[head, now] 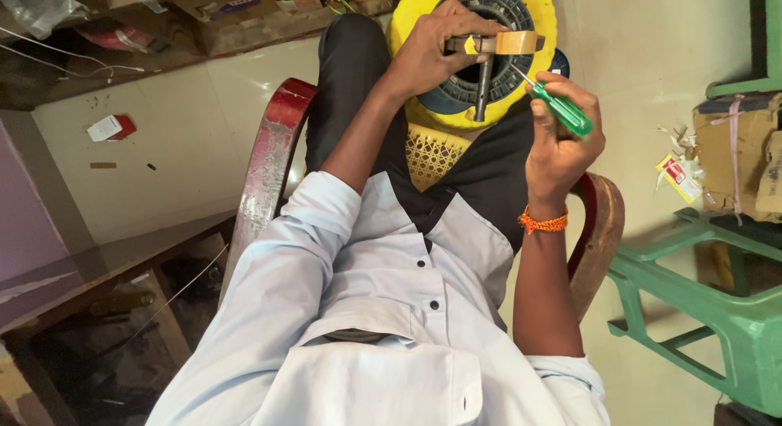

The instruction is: The person sits in a chair with an electric motor assembly on their lap. They fit a copper-wound stator component onto the motor housing, position small parts by hand, and use a screwdriver to tighten and adjust components on the assembly, repositioning the motor repeatedly while working.

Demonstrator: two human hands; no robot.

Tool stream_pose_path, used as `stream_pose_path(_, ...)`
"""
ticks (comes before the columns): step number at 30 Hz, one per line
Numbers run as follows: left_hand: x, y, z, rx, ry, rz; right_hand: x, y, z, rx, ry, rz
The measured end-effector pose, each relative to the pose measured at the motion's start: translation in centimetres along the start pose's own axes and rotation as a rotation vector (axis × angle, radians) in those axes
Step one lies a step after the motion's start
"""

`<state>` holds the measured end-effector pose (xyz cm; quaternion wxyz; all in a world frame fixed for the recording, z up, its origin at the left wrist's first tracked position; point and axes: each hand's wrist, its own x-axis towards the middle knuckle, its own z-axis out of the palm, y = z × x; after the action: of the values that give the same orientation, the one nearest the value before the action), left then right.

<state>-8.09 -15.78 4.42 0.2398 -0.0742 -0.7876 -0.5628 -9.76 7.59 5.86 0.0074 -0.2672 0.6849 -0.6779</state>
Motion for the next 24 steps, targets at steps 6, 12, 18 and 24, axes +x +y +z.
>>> stream_pose_path(6, 1.5, -0.4, -0.7, -0.084, -0.04, -0.046, 1.6, 1.0, -0.8, 0.181, 0.135, -0.033)
stream_pose_path(12, 3.6, -1.5, -1.1, -0.182, -0.061, -0.091, 5.2, 1.5, -2.6, 0.306, 0.2, -0.073)
stream_pose_path(18, 4.5, -2.3, -1.3, -0.343, -0.141, -0.222, 8.1, 2.4, -1.9, 0.239, 0.078, -0.014)
stream_pose_path(24, 5.2, -3.8, -1.4, -0.382, -0.153, -0.234, 10.1, 3.8, -0.6, 0.145, -0.142, -0.04)
